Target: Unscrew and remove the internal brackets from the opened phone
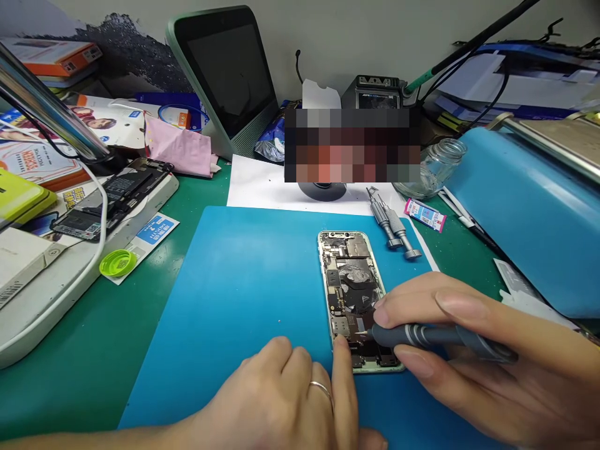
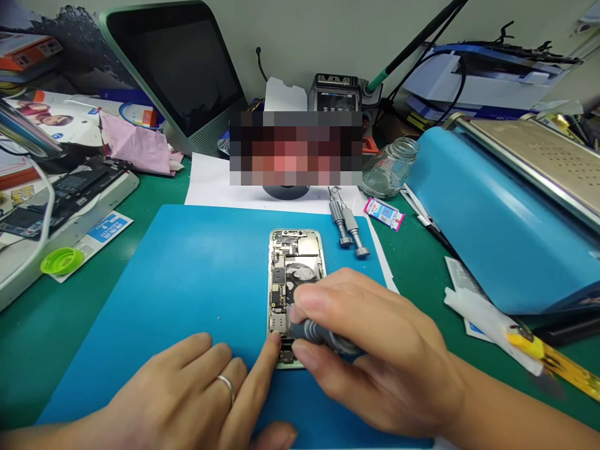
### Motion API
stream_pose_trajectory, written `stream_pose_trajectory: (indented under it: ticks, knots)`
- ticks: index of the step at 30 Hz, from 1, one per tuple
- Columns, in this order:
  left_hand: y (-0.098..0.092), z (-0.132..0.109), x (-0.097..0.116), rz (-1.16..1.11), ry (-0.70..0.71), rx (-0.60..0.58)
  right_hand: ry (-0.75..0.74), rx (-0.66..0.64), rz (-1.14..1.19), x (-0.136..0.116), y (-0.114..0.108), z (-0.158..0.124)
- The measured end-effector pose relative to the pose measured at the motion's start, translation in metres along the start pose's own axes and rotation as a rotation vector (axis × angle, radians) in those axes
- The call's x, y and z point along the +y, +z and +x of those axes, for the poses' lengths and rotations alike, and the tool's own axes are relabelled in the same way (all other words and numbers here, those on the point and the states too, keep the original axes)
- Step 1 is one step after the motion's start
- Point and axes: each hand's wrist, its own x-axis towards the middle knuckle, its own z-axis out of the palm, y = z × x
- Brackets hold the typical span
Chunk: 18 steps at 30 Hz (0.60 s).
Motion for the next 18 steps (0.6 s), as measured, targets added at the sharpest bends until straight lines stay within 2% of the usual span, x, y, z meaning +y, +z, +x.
stream_pose_trajectory:
  ticks: [3, 6, 10, 13, 17, 18]
  knots:
    - [0.002, -0.002, -0.003, -0.018, 0.024, -0.006, -0.074, 0.010, 0.018, 0.003, 0.001, 0.004]
    - [0.004, -0.002, -0.006, -0.037, 0.043, -0.017, -0.073, 0.001, -0.047, 0.002, -0.002, 0.003]
    - [0.004, 0.002, -0.011, -0.079, 0.068, -0.015, 0.027, -0.104, -0.089, -0.011, -0.008, -0.005]
    - [0.002, 0.003, -0.014, -0.087, 0.079, -0.003, 0.138, -0.017, -0.031, -0.023, -0.008, -0.009]
    - [0.006, -0.008, -0.013, -0.133, 0.070, -0.016, 0.058, -0.037, -0.050, -0.020, -0.001, -0.015]
    - [0.009, -0.012, -0.011, -0.143, 0.040, -0.008, 0.007, 0.015, -0.056, -0.018, 0.003, -0.022]
